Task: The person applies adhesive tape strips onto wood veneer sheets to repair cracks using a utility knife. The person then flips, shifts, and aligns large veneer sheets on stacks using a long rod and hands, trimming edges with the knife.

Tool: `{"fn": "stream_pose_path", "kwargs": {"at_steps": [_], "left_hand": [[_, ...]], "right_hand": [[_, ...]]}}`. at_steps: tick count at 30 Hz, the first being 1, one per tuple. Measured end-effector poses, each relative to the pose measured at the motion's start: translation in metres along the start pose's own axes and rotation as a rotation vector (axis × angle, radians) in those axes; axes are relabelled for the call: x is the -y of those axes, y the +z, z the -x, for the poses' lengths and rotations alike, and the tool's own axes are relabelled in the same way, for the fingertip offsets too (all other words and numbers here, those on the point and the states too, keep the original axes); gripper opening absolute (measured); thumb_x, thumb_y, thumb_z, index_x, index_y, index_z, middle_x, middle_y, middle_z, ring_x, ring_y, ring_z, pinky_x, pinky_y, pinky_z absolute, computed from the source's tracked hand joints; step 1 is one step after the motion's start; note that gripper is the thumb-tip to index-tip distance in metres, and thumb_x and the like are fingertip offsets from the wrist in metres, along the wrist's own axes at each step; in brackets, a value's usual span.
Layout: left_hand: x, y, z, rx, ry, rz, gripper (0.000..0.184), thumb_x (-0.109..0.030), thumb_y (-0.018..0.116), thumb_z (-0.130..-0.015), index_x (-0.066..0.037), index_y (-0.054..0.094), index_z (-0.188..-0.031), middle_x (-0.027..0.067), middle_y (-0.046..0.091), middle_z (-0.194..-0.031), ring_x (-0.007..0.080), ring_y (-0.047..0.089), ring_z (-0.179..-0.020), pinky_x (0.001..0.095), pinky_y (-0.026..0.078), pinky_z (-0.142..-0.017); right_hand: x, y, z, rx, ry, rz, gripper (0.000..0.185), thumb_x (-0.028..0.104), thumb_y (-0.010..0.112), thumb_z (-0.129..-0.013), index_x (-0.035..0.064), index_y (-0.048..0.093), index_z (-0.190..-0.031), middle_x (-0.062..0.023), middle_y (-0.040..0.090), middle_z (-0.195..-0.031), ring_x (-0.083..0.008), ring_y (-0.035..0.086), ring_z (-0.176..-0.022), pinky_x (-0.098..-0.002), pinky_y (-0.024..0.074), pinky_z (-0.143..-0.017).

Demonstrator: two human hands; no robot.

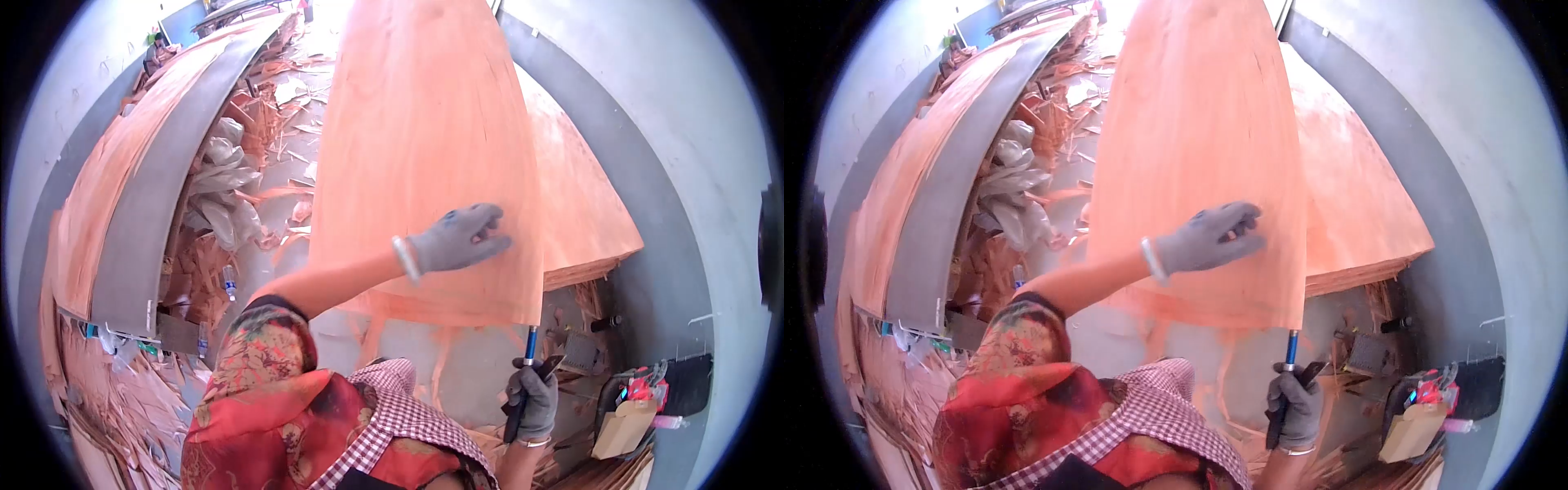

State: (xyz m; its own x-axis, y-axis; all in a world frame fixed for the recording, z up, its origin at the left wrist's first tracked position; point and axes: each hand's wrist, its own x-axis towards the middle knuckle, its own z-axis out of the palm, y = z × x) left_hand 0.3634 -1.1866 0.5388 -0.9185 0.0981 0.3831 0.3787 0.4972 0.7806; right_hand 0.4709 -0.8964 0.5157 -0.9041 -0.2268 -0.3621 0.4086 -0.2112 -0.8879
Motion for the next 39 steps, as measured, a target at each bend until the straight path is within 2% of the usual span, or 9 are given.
{"fn": "stream_pose_path", "kwargs": {"at_steps": [6,11,15,18,25,29,32,37,39], "left_hand": [[0.081,0.053,-0.019,-0.318,-0.231,-0.067,0.022,-0.019,0.060,-0.087,0.000,0.059,-0.099,0.0112,0.064,-0.087,0.0183,0.062,-0.075,0.0295,0.050,-0.067],[0.156,0.135,-0.047,-0.347,-0.604,0.172,0.023,-0.021,0.054,-0.090,0.001,0.059,-0.097,0.0094,0.063,-0.077,0.0158,0.061,-0.070,0.0293,0.050,-0.065],[0.145,0.189,-0.093,-0.001,-0.697,0.118,0.028,-0.026,0.052,-0.091,0.000,0.059,-0.098,0.0116,0.063,-0.077,0.0163,0.061,-0.070,0.0309,0.049,-0.066],[0.153,0.238,-0.124,-0.113,-0.594,-0.037,0.028,-0.027,0.052,-0.090,-0.002,0.059,-0.099,0.0148,0.062,-0.080,0.0200,0.061,-0.072,0.0323,0.049,-0.069],[0.149,0.351,-0.145,-0.347,-0.850,-0.021,0.030,-0.030,0.053,-0.088,-0.001,0.061,-0.092,0.0198,0.062,-0.079,0.0292,0.062,-0.073,0.0366,0.047,-0.067],[0.134,0.420,-0.129,-0.508,-1.293,0.172,0.029,-0.032,0.054,-0.087,-0.005,0.061,-0.089,0.0075,0.062,-0.073,0.0178,0.057,-0.065,0.0332,0.047,-0.064],[0.141,0.457,-0.100,-0.728,-1.491,0.713,0.024,-0.032,0.053,-0.088,-0.009,0.058,-0.085,0.0020,0.058,-0.070,0.0173,0.054,-0.060,0.0310,0.048,-0.062],[0.156,0.470,-0.095,-0.899,-1.537,0.845,0.026,-0.039,0.055,-0.086,-0.012,0.053,-0.085,0.0023,0.056,-0.076,0.0179,0.055,-0.068,0.0346,0.048,-0.068],[0.182,0.477,-0.088,-1.043,-1.560,1.012,0.021,-0.026,0.056,-0.087,-0.008,0.056,-0.098,0.0087,0.057,-0.087,0.0233,0.058,-0.078,0.0377,0.051,-0.074]], "right_hand": [[0.063,-0.107,-0.134,0.102,-0.062,-0.081,0.030,0.018,0.064,-0.081,-0.0042,0.057,-0.100,-0.0057,0.054,-0.059,-0.0127,0.046,-0.043,-0.0228,0.0354,-0.041],[0.120,-0.153,-0.231,0.087,-0.007,0.022,0.020,0.015,0.065,-0.080,0.0021,0.058,-0.093,-0.0044,0.055,-0.063,-0.0118,0.046,-0.046,-0.0230,0.0366,-0.042],[0.159,-0.228,-0.320,-0.040,-0.145,0.433,0.011,0.014,0.064,-0.082,0.0052,0.059,-0.084,0.0004,0.053,-0.061,-0.0086,0.047,-0.046,-0.0214,0.0358,-0.042],[0.179,-0.272,-0.385,-0.062,-0.253,0.617,0.014,0.017,0.064,-0.084,0.0072,0.057,-0.076,0.0033,0.051,-0.058,-0.0064,0.046,-0.044,-0.0207,0.0343,-0.040],[0.157,-0.409,-0.553,0.009,-0.106,0.410,0.021,0.026,0.068,-0.081,0.0106,0.055,-0.075,0.0022,0.051,-0.056,-0.0073,0.045,-0.041,-0.0215,0.0341,-0.037],[0.147,-0.460,-0.625,0.055,-0.049,0.409,0.023,0.030,0.069,-0.080,0.0117,0.055,-0.077,0.0013,0.053,-0.057,-0.0072,0.046,-0.042,-0.0204,0.0354,-0.037],[0.145,-0.489,-0.658,0.061,0.075,0.447,0.025,0.033,0.068,-0.081,0.0117,0.056,-0.080,0.0016,0.053,-0.058,-0.0062,0.047,-0.043,-0.0194,0.0361,-0.039],[0.129,-0.500,-0.668,0.105,0.137,0.462,0.024,0.034,0.067,-0.082,0.0126,0.057,-0.082,0.0027,0.053,-0.059,-0.0052,0.046,-0.044,-0.0174,0.0351,-0.039],[0.126,-0.501,-0.668,0.107,0.180,0.473,0.026,0.034,0.068,-0.081,0.0105,0.058,-0.085,0.0016,0.055,-0.060,-0.0062,0.047,-0.045,-0.0185,0.0367,-0.042]]}}
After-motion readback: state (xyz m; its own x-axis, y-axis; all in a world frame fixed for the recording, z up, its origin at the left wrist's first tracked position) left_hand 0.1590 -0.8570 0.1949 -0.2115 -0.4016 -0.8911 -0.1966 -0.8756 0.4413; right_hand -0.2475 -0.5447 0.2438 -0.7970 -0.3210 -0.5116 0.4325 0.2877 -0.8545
